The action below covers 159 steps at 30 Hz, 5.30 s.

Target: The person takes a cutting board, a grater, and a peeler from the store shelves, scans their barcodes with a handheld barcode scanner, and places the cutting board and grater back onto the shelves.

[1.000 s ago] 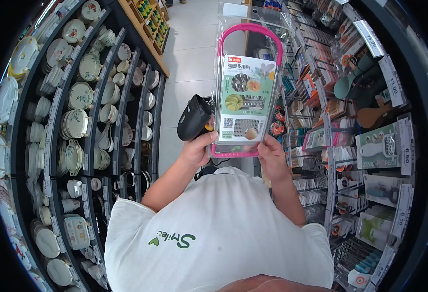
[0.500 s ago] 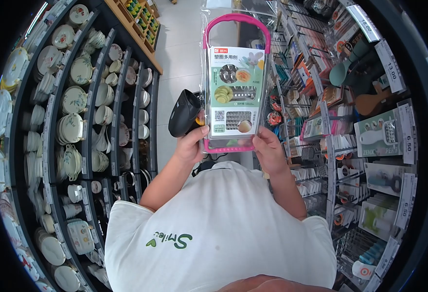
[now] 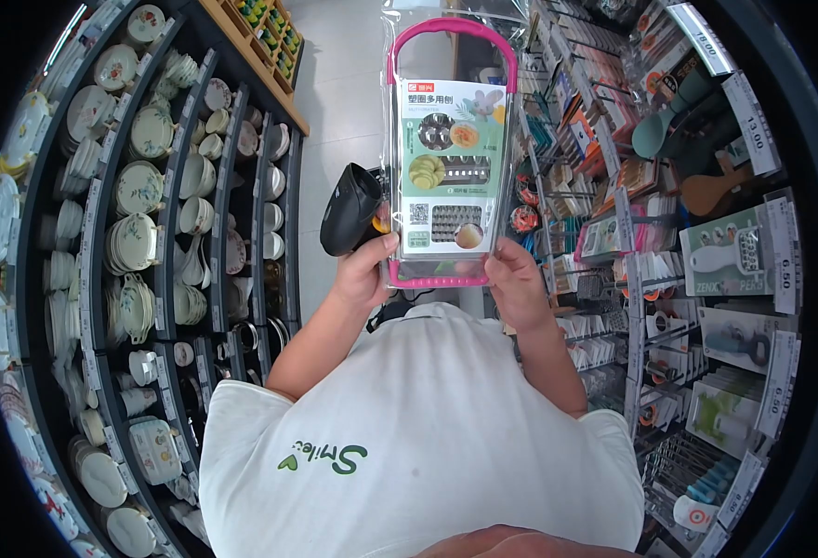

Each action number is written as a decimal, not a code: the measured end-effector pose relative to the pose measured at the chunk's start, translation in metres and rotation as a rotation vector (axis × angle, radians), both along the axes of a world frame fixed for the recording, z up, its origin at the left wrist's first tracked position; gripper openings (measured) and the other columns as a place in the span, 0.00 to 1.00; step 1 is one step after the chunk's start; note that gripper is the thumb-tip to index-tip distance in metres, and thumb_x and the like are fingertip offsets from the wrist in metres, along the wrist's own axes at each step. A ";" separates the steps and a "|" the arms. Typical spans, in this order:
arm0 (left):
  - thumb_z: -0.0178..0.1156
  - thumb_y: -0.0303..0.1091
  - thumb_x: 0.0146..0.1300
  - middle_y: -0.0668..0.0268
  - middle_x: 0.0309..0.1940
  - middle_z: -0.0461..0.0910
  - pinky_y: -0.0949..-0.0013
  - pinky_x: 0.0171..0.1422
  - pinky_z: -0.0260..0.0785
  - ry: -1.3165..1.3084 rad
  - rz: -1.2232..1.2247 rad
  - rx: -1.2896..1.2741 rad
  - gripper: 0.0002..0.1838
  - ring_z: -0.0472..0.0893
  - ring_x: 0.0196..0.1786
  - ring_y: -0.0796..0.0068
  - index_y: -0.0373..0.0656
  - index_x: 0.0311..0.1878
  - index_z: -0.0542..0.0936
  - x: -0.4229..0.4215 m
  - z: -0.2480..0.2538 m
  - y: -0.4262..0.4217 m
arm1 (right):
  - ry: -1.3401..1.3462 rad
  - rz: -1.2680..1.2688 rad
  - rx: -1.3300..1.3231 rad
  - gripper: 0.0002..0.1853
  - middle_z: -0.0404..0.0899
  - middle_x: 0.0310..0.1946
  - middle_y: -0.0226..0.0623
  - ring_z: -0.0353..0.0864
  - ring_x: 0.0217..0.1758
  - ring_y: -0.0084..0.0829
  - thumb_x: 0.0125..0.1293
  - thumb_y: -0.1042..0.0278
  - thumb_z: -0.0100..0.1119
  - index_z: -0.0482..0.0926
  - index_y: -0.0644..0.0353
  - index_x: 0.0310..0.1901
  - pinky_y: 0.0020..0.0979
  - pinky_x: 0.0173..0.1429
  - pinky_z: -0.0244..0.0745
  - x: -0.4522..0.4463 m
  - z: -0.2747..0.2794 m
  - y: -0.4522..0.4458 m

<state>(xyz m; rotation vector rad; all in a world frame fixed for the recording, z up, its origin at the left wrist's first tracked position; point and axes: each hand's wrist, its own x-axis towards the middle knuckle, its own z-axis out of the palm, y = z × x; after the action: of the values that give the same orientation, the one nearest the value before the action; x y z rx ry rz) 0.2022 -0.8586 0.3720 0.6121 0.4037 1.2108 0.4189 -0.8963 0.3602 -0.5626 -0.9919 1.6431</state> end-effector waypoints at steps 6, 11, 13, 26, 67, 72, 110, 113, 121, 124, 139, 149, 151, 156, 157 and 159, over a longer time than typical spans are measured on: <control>0.55 0.22 0.56 0.59 0.49 0.76 0.60 0.58 0.72 0.005 0.014 -0.010 0.18 0.78 0.52 0.66 0.40 0.51 0.70 0.000 0.003 -0.002 | 0.012 0.005 -0.008 0.19 0.78 0.51 0.37 0.79 0.52 0.28 0.71 0.66 0.49 0.69 0.69 0.58 0.30 0.59 0.71 -0.002 0.003 0.001; 0.55 0.22 0.56 0.59 0.48 0.76 0.60 0.58 0.72 -0.006 0.010 0.009 0.18 0.78 0.52 0.66 0.40 0.51 0.71 -0.001 0.007 -0.002 | 0.011 0.006 -0.007 0.19 0.77 0.51 0.38 0.78 0.52 0.29 0.71 0.67 0.48 0.69 0.69 0.58 0.31 0.59 0.71 -0.003 0.005 0.003; 0.55 0.22 0.56 0.59 0.48 0.76 0.60 0.58 0.72 -0.011 0.001 -0.014 0.17 0.78 0.52 0.66 0.40 0.51 0.71 -0.001 0.006 -0.001 | 0.011 0.011 -0.007 0.19 0.77 0.51 0.38 0.78 0.52 0.29 0.71 0.67 0.48 0.69 0.69 0.58 0.31 0.59 0.71 -0.003 0.004 0.004; 0.57 0.22 0.55 0.58 0.49 0.77 0.60 0.60 0.70 -0.029 -0.008 0.087 0.21 0.78 0.53 0.66 0.38 0.54 0.71 -0.001 0.014 -0.001 | -0.024 0.012 -0.008 0.18 0.77 0.52 0.38 0.77 0.53 0.28 0.71 0.71 0.47 0.68 0.69 0.59 0.32 0.60 0.70 -0.003 0.003 0.008; 0.63 0.22 0.57 0.62 0.37 0.82 0.73 0.41 0.75 0.616 0.249 0.246 0.13 0.80 0.38 0.77 0.37 0.47 0.78 0.023 0.037 -0.001 | 0.881 0.723 -0.187 0.28 0.63 0.20 0.31 0.60 0.18 0.22 0.61 0.42 0.50 0.66 0.66 0.43 0.25 0.24 0.55 -0.036 0.015 0.034; 0.59 0.24 0.59 0.61 0.36 0.79 0.70 0.41 0.69 0.645 0.237 0.233 0.11 0.76 0.36 0.75 0.36 0.45 0.75 0.025 0.045 -0.002 | 0.808 0.816 -0.210 0.29 0.61 0.19 0.28 0.56 0.20 0.21 0.58 0.39 0.53 0.67 0.62 0.42 0.23 0.25 0.51 -0.037 0.013 0.033; 0.65 0.22 0.45 0.59 0.22 0.81 0.68 0.33 0.71 1.103 0.147 0.701 0.09 0.81 0.25 0.68 0.35 0.33 0.79 0.009 0.157 0.018 | 0.538 0.537 -0.261 0.40 0.67 0.18 0.34 0.63 0.17 0.24 0.58 0.30 0.44 0.70 0.71 0.42 0.24 0.23 0.55 -0.016 -0.021 0.016; 0.65 0.23 0.42 0.55 0.23 0.80 0.66 0.33 0.72 1.216 0.204 0.783 0.11 0.81 0.27 0.58 0.36 0.32 0.79 0.006 0.159 0.021 | 0.608 0.663 -0.320 0.41 0.65 0.23 0.34 0.61 0.23 0.23 0.53 0.31 0.53 0.68 0.71 0.44 0.23 0.30 0.56 -0.010 -0.021 0.021; 0.66 0.25 0.37 0.51 0.24 0.79 0.62 0.34 0.72 1.415 0.266 0.859 0.13 0.79 0.31 0.47 0.37 0.30 0.78 -0.002 0.162 0.023 | 0.605 0.663 -0.370 0.39 0.64 0.22 0.34 0.61 0.22 0.22 0.55 0.31 0.51 0.69 0.71 0.44 0.23 0.28 0.56 -0.009 -0.038 0.023; 0.67 0.24 0.36 0.52 0.25 0.79 0.62 0.34 0.72 1.365 0.293 0.898 0.14 0.78 0.30 0.48 0.37 0.31 0.78 -0.004 0.160 0.023 | 0.607 0.659 -0.354 0.39 0.64 0.22 0.33 0.61 0.21 0.22 0.56 0.31 0.51 0.69 0.71 0.44 0.23 0.27 0.55 -0.009 -0.035 0.022; 0.55 0.24 0.63 0.58 0.44 0.80 0.71 0.42 0.70 0.465 0.396 0.218 0.17 0.81 0.40 0.72 0.35 0.56 0.72 -0.005 0.036 0.026 | 0.575 0.839 -0.373 0.37 0.67 0.19 0.35 0.65 0.20 0.26 0.60 0.32 0.44 0.71 0.70 0.42 0.25 0.26 0.60 -0.055 -0.030 0.022; 0.57 0.17 0.57 0.63 0.39 0.77 0.69 0.50 0.70 0.393 0.506 0.206 0.17 0.78 0.42 0.74 0.35 0.50 0.73 -0.048 0.047 0.031 | -0.054 0.535 -0.312 0.31 0.78 0.42 0.46 0.79 0.45 0.38 0.66 0.49 0.48 0.67 0.68 0.59 0.31 0.49 0.73 -0.104 0.004 0.024; 0.56 0.16 0.56 0.63 0.39 0.76 0.69 0.50 0.70 0.393 0.529 0.236 0.17 0.78 0.41 0.73 0.35 0.50 0.73 -0.062 0.048 0.028 | -0.067 0.383 -0.319 0.32 0.76 0.47 0.45 0.76 0.51 0.35 0.67 0.47 0.48 0.67 0.70 0.60 0.29 0.54 0.71 -0.093 -0.006 0.012; 0.60 0.18 0.55 0.65 0.40 0.77 0.71 0.51 0.69 0.369 0.612 0.167 0.15 0.76 0.44 0.77 0.35 0.48 0.76 -0.084 0.049 0.016 | -0.375 0.185 0.086 0.27 0.74 0.55 0.42 0.74 0.55 0.30 0.71 0.55 0.47 0.66 0.72 0.60 0.26 0.57 0.68 -0.071 0.009 -0.004; 0.60 0.19 0.55 0.65 0.40 0.77 0.71 0.51 0.69 0.380 0.609 0.148 0.15 0.76 0.44 0.77 0.35 0.48 0.76 -0.086 0.048 0.014 | -0.388 0.179 0.113 0.25 0.76 0.52 0.41 0.75 0.52 0.28 0.70 0.59 0.48 0.68 0.72 0.59 0.25 0.55 0.69 -0.074 0.012 -0.008; 0.60 0.19 0.56 0.65 0.41 0.76 0.71 0.51 0.69 0.388 0.630 0.158 0.15 0.76 0.44 0.77 0.35 0.48 0.75 -0.088 0.047 0.011 | -0.408 0.175 0.146 0.23 0.78 0.50 0.39 0.77 0.50 0.26 0.69 0.63 0.49 0.69 0.72 0.58 0.24 0.52 0.69 -0.083 0.025 -0.011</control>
<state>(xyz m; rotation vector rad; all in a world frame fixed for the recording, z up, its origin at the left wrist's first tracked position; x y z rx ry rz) 0.1143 -0.8473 0.4191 0.8993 0.8780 1.7373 0.3356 -0.9071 0.3855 -0.7459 -1.4831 1.6237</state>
